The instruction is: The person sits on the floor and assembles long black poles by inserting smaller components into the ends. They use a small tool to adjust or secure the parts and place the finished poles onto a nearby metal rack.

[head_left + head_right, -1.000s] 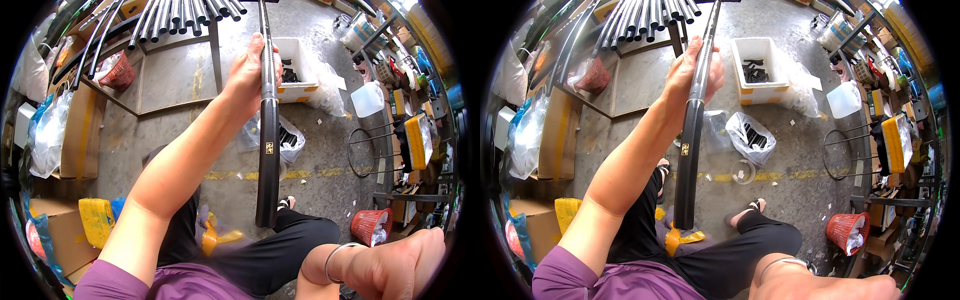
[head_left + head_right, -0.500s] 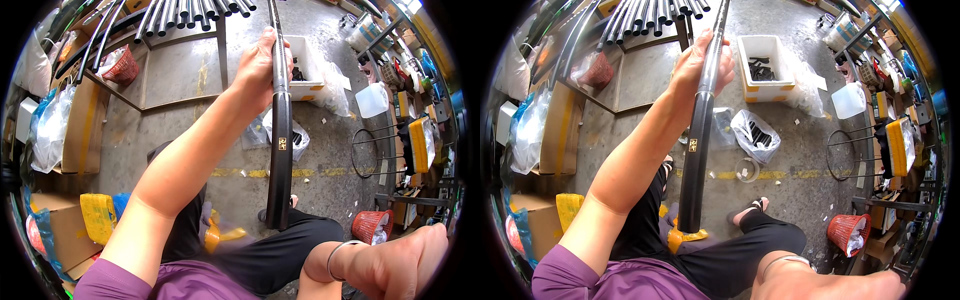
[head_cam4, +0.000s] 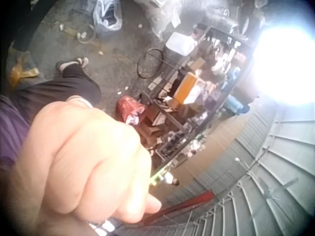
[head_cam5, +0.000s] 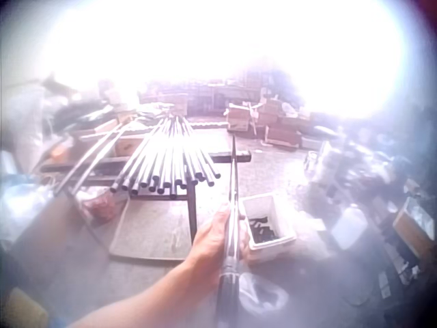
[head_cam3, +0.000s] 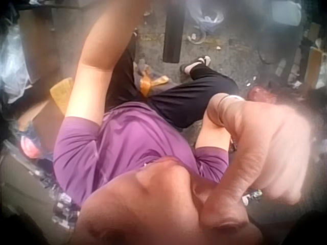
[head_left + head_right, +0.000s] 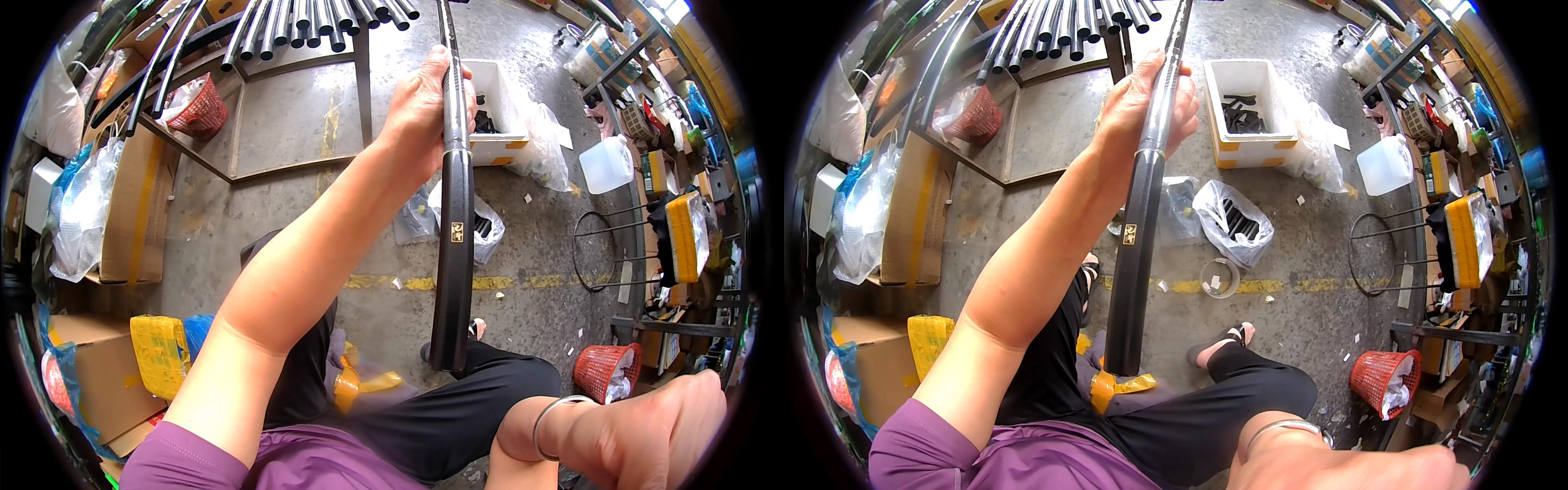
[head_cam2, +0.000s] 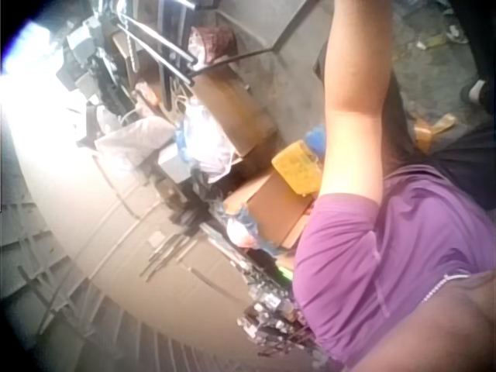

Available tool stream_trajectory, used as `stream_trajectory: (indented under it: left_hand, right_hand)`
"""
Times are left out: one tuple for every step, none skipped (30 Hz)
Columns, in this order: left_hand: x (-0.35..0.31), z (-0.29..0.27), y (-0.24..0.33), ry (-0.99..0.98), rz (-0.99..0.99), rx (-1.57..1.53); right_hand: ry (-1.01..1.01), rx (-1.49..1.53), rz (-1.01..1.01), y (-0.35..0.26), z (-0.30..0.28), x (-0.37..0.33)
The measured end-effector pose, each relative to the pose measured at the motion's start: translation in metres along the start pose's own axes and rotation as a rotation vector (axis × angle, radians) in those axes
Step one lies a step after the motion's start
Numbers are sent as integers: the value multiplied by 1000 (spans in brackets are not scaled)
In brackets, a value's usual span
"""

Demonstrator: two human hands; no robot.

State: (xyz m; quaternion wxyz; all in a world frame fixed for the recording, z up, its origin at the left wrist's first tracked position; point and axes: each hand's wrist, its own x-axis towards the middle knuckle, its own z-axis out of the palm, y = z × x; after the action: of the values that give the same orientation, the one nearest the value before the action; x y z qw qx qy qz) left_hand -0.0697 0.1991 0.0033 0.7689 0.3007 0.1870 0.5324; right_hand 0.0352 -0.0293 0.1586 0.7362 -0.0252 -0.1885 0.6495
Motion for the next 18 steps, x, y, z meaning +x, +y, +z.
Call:
stream_trajectory:
  left_hand:
    - [1,0,0,7,0,9]
    - [1,0,0,16,0,19]
    - [0,1,0,28,0,30]
    - [-1,1,0,39,-1,41]
    - [0,0,0,41,-2,39]
    - [0,0,-1,42,-4,37]
    - [0,0,-1,44,-6,34]
    - [0,0,-1,56,-3,36]
    - [-1,2,0,64,-1,36]
    - [-1,4,0,73,0,37]
    - [-1,4,-1,59,0,28]
    - [-1,3,-2,47,1,20]
    - [-1,2,-2,34,2,13]
    - [-1,1,-2,27,4,17]
    - [-1,0,-2,20,5,22]
    - [-1,1,-2,12,6,26]
    - [-1,1,-3,17,4,30]
    - [-1,3,-2,23,2,33]
  right_hand:
    - [-37,-48,23,1,-3,0]
    - [-70,-87,35,0,-6,1]
    - [-102,-116,47,1,-8,2]
    - [-138,-147,55,3,-10,4]
    - [-173,-174,63,5,-13,6]
    - [-211,-201,72,7,-15,7]
    - [-250,-229,77,10,-17,9]
    - [-288,-235,60,13,-19,11]
    - [-335,-227,38,18,-22,13]
    - [-397,-128,-78,25,-26,15]
    - [-468,-22,-188,33,-30,18]
    - [-487,-9,-179,31,-32,20]
    - [-506,3,-171,30,-34,22]
    - [-492,-17,-199,33,-37,25]
    - [-478,-37,-227,36,-40,29]
    - [-464,-58,-256,37,-41,31]
    - [-384,-129,-279,32,-39,33]
    - [-305,-201,-296,27,-38,34]
